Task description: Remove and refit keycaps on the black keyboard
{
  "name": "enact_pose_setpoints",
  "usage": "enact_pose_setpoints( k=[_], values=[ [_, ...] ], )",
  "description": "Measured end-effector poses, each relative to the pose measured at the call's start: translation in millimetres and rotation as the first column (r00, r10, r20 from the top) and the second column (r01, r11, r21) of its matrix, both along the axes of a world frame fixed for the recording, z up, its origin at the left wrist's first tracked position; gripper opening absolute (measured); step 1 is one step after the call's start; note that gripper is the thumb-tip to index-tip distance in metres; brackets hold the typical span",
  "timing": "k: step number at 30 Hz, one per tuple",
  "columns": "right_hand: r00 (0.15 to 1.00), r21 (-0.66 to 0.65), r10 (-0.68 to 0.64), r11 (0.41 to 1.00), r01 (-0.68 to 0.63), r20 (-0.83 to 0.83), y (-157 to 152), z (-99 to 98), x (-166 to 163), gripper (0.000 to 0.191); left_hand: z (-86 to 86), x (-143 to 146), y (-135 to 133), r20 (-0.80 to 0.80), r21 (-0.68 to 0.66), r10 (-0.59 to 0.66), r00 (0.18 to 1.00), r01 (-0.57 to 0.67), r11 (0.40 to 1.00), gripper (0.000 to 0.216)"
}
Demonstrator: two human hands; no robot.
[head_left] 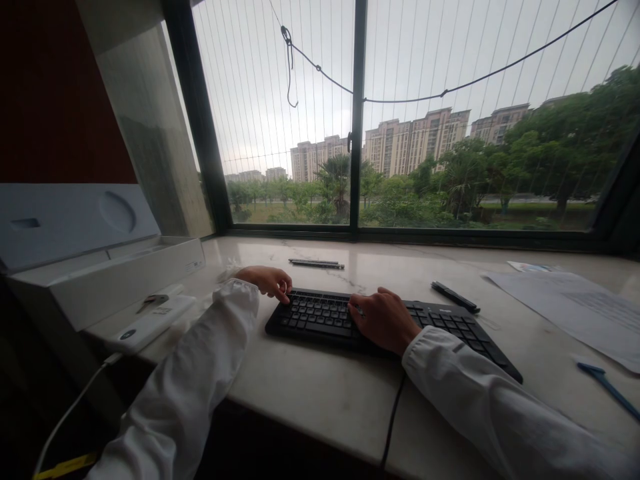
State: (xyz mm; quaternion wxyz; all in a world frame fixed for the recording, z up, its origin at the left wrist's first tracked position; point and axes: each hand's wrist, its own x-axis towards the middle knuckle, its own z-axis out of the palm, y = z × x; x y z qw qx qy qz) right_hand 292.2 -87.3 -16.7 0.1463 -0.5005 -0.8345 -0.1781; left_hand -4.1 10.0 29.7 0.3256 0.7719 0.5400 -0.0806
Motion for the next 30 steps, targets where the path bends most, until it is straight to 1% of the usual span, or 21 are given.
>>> enact_pose_setpoints(
  k=[5,9,12,16,19,24,30],
  values=[
    [1.0,0.009,0.009,1.0,-0.009,-0.001,0.4,-0.1,0.2,0.037,-3.1,-2.8,4.8,-0.011,-0.06,0.044,0.999,-0.045,0.997,0.048],
    [1.0,0.028,0.013,1.0,-0.013,0.0,1.2,-1.0,0.5,0.037,-8.2,-3.9,9.7,-0.022,-0.036,0.077,0.997,-0.078,0.996,0.051],
    [1.0,0.031,0.018,0.999,-0.018,-0.004,2.0,-2.1,0.5,0.037,-8.9,-4.7,10.5,-0.009,-0.018,0.054,0.999,-0.054,0.998,0.049],
    [1.0,0.039,0.028,0.999,-0.027,-0.012,2.9,-3.7,0.7,0.037,-3.9,-4.2,6.9,0.004,0.025,-0.01,1.0,0.01,1.0,0.05],
    [0.999,0.046,0.034,0.998,-0.033,-0.02,3.4,-4.4,1.0,0.037,0.6,-2.4,3.2,0.027,0.009,-0.068,0.997,0.068,0.998,0.053],
    [0.999,0.039,0.03,0.999,-0.029,-0.02,3.7,-4.1,1.3,0.037,4.1,-1.4,-0.8,0.0,0.029,-0.052,0.999,0.052,0.998,0.054],
    [1.0,0.016,0.017,1.0,-0.017,-0.006,3.1,-3.1,1.1,0.038,4.9,-2.8,-1.5,-0.02,0.045,-0.082,0.996,0.083,0.996,0.053]
  ],
)
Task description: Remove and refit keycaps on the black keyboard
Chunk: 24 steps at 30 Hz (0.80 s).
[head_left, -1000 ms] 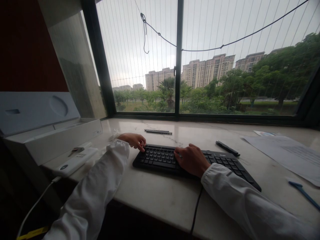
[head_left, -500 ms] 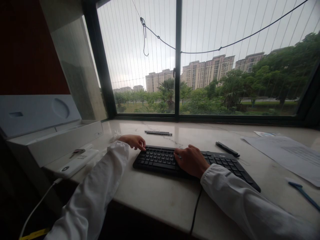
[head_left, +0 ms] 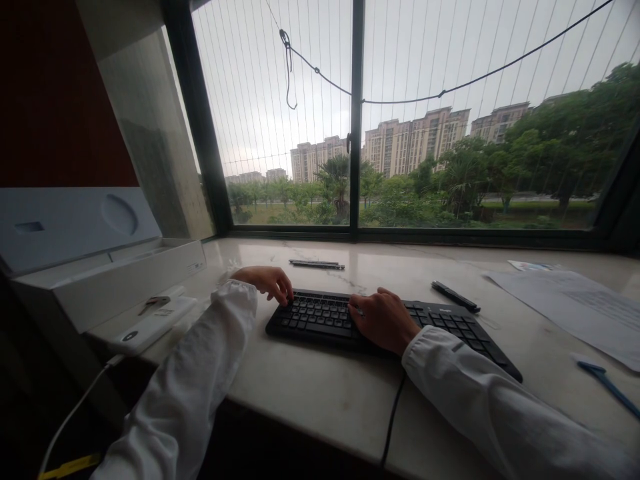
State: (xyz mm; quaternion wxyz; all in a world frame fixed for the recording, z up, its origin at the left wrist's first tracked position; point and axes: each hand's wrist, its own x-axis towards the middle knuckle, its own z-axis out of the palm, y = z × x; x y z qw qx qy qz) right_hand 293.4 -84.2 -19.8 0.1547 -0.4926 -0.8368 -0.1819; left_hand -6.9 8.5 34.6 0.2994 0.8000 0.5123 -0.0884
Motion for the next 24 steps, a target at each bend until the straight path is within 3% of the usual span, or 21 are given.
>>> enact_pose_setpoints(
  k=[24],
  values=[
    [1.0,-0.009,0.005,1.0,-0.005,0.005,-1.9,2.8,-1.1,0.036,-1.6,-1.2,1.7,0.009,0.03,0.022,1.0,-0.022,0.999,0.056]
  ],
)
